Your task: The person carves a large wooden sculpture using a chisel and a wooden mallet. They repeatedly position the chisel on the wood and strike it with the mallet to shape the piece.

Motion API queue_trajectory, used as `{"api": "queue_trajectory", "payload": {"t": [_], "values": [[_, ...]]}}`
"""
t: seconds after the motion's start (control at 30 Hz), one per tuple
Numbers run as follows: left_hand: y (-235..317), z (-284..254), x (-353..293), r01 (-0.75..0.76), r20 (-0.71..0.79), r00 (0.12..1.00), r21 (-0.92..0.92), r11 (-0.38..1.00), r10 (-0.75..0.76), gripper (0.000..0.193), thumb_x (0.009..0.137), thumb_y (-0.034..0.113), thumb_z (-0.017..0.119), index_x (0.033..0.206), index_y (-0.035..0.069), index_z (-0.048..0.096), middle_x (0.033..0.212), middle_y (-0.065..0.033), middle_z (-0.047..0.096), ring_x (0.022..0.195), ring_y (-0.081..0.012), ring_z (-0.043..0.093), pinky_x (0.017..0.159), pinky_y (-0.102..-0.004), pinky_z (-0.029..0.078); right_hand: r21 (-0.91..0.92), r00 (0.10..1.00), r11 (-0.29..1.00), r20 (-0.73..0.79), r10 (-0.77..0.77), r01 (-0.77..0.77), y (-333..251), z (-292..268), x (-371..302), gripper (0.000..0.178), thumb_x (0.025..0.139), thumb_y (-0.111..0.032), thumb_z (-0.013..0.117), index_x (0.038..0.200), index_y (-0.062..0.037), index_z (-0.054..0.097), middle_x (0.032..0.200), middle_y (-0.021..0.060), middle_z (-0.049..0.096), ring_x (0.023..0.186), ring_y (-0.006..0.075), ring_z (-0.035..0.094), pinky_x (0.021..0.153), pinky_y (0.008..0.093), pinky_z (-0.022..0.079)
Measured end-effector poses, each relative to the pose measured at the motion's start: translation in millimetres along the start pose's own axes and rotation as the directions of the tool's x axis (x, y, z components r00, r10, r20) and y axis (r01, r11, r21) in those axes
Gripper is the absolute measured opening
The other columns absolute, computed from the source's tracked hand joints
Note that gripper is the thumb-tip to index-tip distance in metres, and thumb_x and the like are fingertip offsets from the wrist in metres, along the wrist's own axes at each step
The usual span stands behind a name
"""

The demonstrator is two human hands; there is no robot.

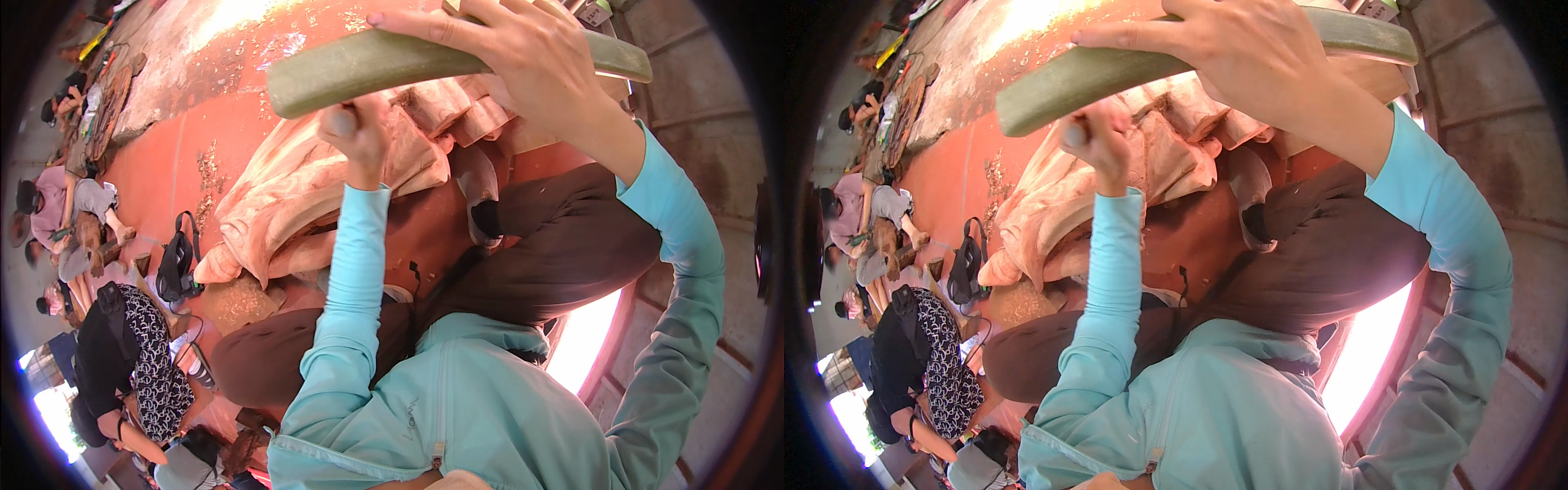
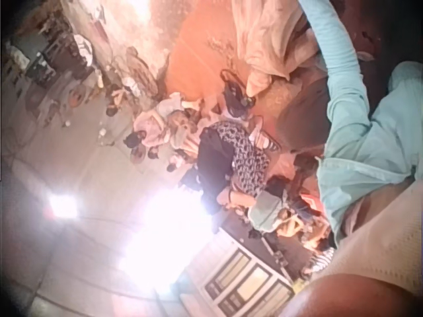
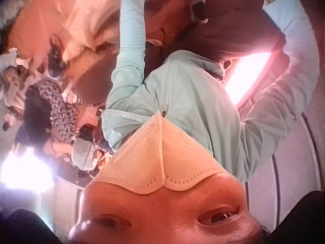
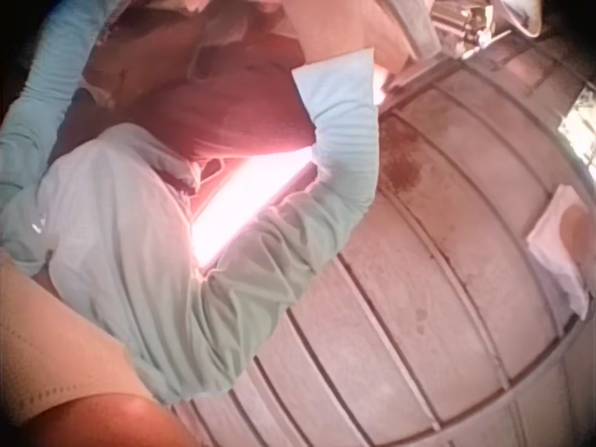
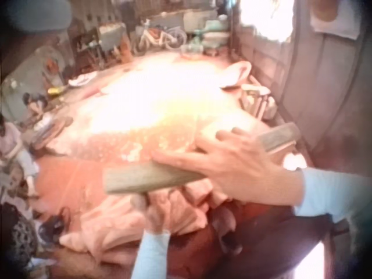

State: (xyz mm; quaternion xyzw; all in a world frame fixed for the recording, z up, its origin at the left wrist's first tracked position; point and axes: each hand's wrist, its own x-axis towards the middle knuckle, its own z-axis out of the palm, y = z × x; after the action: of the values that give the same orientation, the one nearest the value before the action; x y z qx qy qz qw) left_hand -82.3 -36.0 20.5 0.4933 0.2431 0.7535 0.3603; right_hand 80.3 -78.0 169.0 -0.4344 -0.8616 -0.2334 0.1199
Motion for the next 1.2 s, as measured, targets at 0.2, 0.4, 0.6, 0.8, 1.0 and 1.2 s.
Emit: {"api": "queue_trajectory", "payload": {"t": [0.2,0.4,0.6,0.8,1.0,1.2], "values": [[16,4,17,0.199,0.044,0.98,-0.145,0.969,-0.195,0.03,0.089,-0.001,0.047,0.06,0.005,0.039,0.046,-0.0012,0.038,0.037,-0.0102,0.036,0.034,-0.024,0.027,0.027,0.993,0.993,0.036,0.112,-0.113,-2,-11,0,0.073,0.075,-0.005,0.059,0.14,-0.0331,0.04,0.085,0.0041,0.059,0.063,0.0203,0.058,0.057,0.0309,0.049],[9,0,21,0.091,-0.095,0.991,-0.07,0.993,-0.098,0.031,0.089,-0.001,0.045,0.06,0.005,0.038,0.046,-0.0022,0.037,0.035,-0.0103,0.035,0.031,-0.0246,0.027,0.141,0.986,0.988,-0.146,0.078,-0.057,7,14,-10,0.071,0.075,-0.007,0.06,0.14,-0.033,0.041,0.08,0.0037,0.059,0.061,0.0174,0.057,0.053,0.0275,0.047],[-5,-12,17,0.0,-0.102,0.995,-0.141,0.99,-0.014,0.027,0.089,-0.004,0.046,0.062,0.002,0.045,0.048,-0.0041,0.046,0.036,-0.011,0.041,0.031,-0.0251,0.033,0.177,0.994,0.983,-0.084,0.068,-0.052,-3,-7,-2,0.066,0.077,-0.009,0.061,0.137,-0.0315,0.045,0.076,0.0015,0.058,0.058,0.0138,0.053,0.051,0.025,0.045],[-40,-21,11,-0.049,-0.244,0.969,-0.075,0.996,0.03,0.025,0.088,0.001,0.049,0.063,0.005,0.044,0.047,-0.0017,0.038,0.035,-0.0099,0.035,0.032,-0.0237,0.028,0.097,0.964,0.991,-0.259,-0.062,0.09,-1,12,1,0.059,0.083,-0.014,0.06,0.136,-0.0355,0.046,0.074,-0.0018,0.057,0.057,0.0099,0.05,0.049,0.0216,0.042],[-18,0,4,0.063,-0.23,0.97,-0.087,0.994,-0.082,0.019,0.089,0.005,0.049,0.07,0.004,0.047,0.05,-0.0013,0.043,0.037,-0.0104,0.04,0.032,-0.0244,0.031,-0.152,0.938,0.983,-0.311,-0.15,0.107,0,32,2,0.053,0.089,-0.02,0.054,0.136,-0.0412,0.042,0.075,-0.0039,0.057,0.055,0.0077,0.047,0.048,0.0183,0.04],[3,-16,-6,0.132,-0.204,0.961,-0.26,0.956,-0.188,0.018,0.088,0.004,0.05,0.07,0.004,0.047,0.049,0.0003,0.039,0.036,-0.0085,0.032,0.033,-0.0228,0.025,-0.242,0.947,0.962,-0.261,-0.189,0.125,-10,14,11,0.059,0.087,-0.018,0.055,0.139,-0.0406,0.039,0.076,-0.0024,0.057,0.056,0.008,0.048,0.048,0.0181,0.041]]}}
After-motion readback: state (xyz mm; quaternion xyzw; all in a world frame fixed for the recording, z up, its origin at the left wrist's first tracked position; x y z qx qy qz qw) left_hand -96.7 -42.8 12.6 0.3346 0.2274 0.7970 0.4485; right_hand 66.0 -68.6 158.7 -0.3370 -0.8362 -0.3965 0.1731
